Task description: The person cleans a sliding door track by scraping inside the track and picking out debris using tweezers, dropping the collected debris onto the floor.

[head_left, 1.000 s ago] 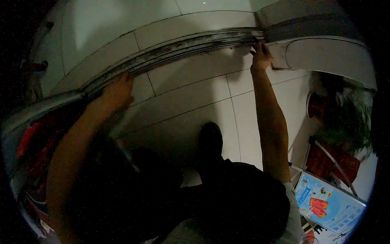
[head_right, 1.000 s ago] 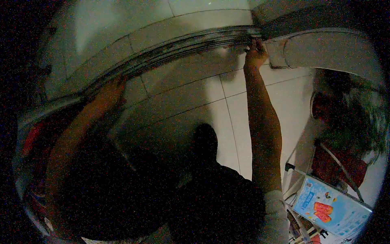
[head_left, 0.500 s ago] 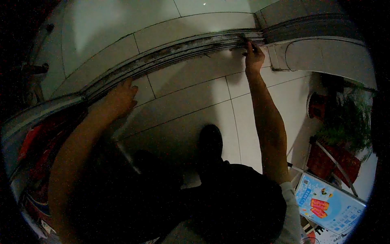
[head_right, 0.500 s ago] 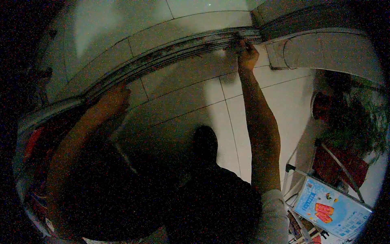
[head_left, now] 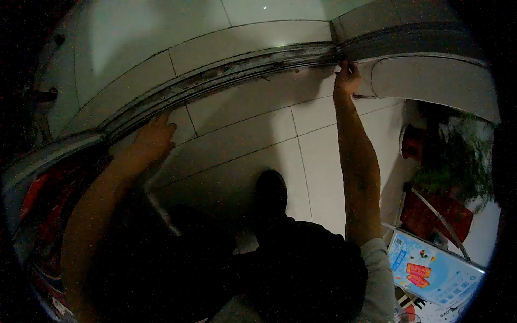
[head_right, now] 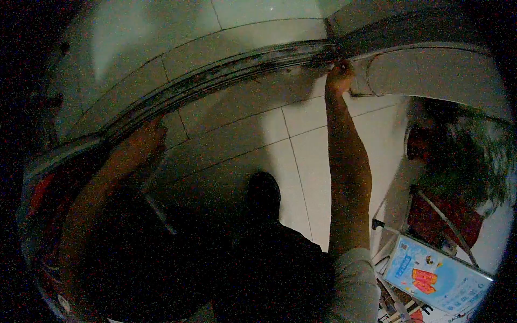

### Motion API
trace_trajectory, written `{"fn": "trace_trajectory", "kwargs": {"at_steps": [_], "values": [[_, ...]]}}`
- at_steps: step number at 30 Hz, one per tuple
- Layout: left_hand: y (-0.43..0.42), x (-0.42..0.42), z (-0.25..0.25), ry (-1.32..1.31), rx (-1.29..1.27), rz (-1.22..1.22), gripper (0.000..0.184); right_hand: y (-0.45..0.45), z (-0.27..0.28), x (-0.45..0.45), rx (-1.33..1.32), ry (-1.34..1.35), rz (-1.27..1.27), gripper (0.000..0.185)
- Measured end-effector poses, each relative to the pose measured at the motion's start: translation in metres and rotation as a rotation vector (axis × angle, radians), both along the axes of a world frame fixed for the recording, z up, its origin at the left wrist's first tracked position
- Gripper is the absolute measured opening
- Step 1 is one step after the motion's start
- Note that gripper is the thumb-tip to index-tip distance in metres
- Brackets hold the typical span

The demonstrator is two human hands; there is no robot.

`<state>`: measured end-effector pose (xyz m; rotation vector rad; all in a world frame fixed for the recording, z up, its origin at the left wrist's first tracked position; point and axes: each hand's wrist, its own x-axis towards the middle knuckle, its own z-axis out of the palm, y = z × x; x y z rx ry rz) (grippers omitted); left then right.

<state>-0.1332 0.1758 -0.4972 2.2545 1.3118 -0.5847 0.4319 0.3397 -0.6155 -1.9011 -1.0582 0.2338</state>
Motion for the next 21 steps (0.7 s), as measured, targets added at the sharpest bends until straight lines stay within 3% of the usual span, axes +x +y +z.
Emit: {"fn": "trace_trajectory", "kwargs": {"at_steps": [3,6,8,12,15,18,21], "values": [[-0.002,-0.006,0.002,-0.028,0.027,-0.001,0.045,0.014,-0.009,0.010,-0.041,-0.082,-0.141,0.034],[0.000,-0.002,0.015,0.044,0.007,0.004,0.045,0.006,0.031,-0.015,-0.033,0.018,-0.114,0.033],[0.003,0.004,0.021,0.058,-0.030,0.056,0.046,0.019,0.006,0.004,-0.062,-0.039,-0.129,0.034],[0.001,0.007,0.027,-0.017,0.019,0.120,0.047,0.015,0.022,-0.015,-0.221,-0.135,-0.238,0.037],[-0.002,-0.007,0.012,0.003,0.030,0.007,0.048,0.005,-0.007,0.007,-0.066,0.030,0.089,0.036],[0.000,-0.004,0.019,-0.003,-0.027,-0.012,0.048,-0.011,0.024,-0.016,0.041,0.298,0.116,0.035],[-0.001,-0.007,0.014,0.019,0.032,-0.067,0.048,0.004,-0.002,0.009,0.047,0.087,0.073,0.034]]}}
